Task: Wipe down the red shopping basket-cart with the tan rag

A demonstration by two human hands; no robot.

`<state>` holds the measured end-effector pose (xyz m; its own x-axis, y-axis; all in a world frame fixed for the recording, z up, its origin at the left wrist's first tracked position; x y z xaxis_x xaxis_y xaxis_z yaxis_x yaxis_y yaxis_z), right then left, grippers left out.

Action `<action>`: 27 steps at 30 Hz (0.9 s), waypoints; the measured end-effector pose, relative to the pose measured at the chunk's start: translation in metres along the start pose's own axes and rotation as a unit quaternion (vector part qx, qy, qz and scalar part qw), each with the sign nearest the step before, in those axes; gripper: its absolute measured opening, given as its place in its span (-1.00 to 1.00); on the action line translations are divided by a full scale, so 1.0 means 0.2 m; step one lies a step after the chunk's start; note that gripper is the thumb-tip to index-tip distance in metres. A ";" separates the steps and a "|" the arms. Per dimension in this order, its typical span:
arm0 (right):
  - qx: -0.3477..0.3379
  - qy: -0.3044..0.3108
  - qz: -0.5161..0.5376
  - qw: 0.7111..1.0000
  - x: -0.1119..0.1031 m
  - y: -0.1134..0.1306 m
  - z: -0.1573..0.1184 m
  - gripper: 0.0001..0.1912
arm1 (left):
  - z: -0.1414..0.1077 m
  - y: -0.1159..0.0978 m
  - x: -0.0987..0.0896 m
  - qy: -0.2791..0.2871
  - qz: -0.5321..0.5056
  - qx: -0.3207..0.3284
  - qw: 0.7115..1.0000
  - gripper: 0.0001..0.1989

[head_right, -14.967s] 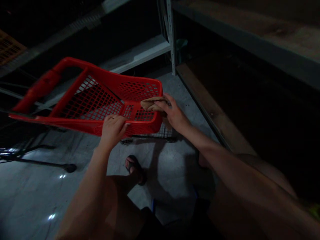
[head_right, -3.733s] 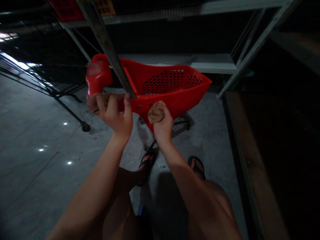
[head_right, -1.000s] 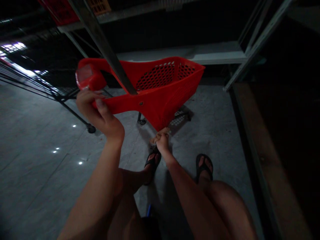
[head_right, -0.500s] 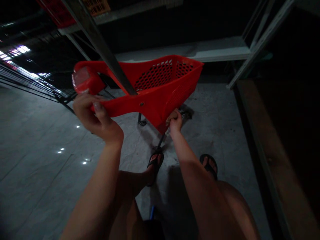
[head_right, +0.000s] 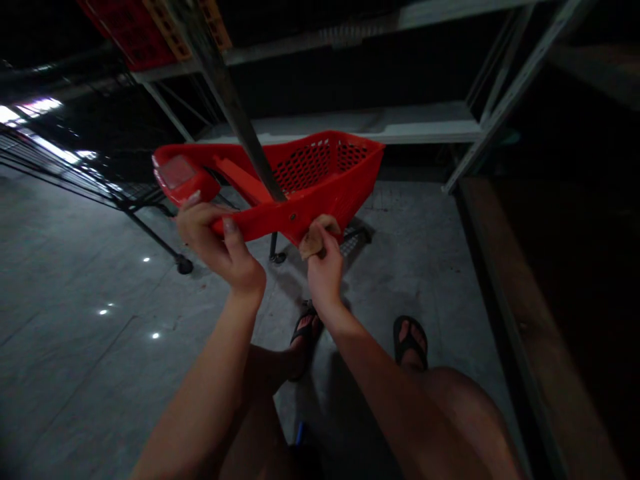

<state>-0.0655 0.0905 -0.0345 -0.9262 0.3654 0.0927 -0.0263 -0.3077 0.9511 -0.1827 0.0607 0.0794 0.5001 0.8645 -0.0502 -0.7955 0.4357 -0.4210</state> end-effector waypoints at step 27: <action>-0.292 -0.001 -0.097 0.952 -0.11 0.51 0.13 -0.49 | -0.03 -0.11 0.05 0.209 -0.081 0.060 0.973 -0.60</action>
<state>-0.0373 0.0748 0.0675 -0.8823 0.4659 -0.0675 -0.4013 -0.6694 0.6252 -0.1580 0.0579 0.0830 0.6977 0.6154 -0.3667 -0.7163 0.6055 -0.3468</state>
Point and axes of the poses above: each hand's wrist, its own z-axis towards the middle knuckle, its own x-axis out of the palm, y = z × x, the point moved 2 cm from there along z, towards the middle knuckle, and after that the axes turned 3 degrees about -y, right-handed, at the moved point
